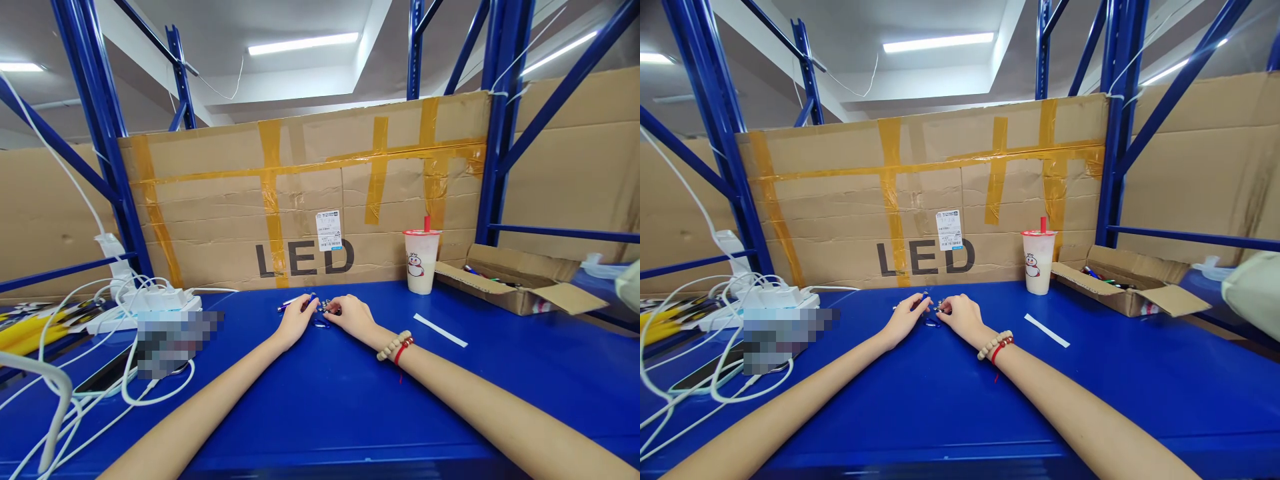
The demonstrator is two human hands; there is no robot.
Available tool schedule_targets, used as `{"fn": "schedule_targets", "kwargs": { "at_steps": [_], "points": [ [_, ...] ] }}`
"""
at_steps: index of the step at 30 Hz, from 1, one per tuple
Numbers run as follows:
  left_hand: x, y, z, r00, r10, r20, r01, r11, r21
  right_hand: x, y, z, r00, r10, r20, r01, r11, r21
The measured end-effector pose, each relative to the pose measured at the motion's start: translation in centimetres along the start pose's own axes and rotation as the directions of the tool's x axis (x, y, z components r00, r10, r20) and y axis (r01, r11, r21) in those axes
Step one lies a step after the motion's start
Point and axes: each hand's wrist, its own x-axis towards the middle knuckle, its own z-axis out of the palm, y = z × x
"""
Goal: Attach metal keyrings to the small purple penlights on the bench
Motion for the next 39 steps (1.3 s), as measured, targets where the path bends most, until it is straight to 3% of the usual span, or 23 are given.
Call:
{"fn": "schedule_targets", "kwargs": {
  "at_steps": [15,22,25,31,35,39],
  "points": [
    [0.2,-0.5,0.1,0.998,0.052,0.018,-0.052,0.999,0.001,0.2,0.4,0.5,0.995,-0.091,-0.038,0.093,0.995,0.047],
    [0.3,-0.7,0.0,0.992,0.122,0.014,-0.122,0.993,-0.004,0.6,0.9,0.7,0.986,-0.105,-0.13,0.131,0.969,0.208],
    [0.2,-0.4,-0.1,0.988,0.153,0.026,-0.153,0.988,0.003,0.9,0.9,0.8,0.975,-0.093,-0.202,0.163,0.919,0.36],
    [0.1,-0.3,0.0,0.99,0.14,-0.012,-0.14,0.989,0.044,1.8,1.2,0.7,0.972,0.026,-0.234,0.127,0.778,0.615],
    [0.1,-0.4,0.1,0.989,0.147,0.026,-0.148,0.987,0.07,1.7,1.2,0.6,0.987,0.036,-0.157,0.093,0.668,0.739],
    [0.1,-0.3,0.1,0.986,0.161,0.044,-0.164,0.984,0.076,1.4,0.9,0.5,0.993,0.001,-0.119,0.09,0.645,0.759]
  ]
}}
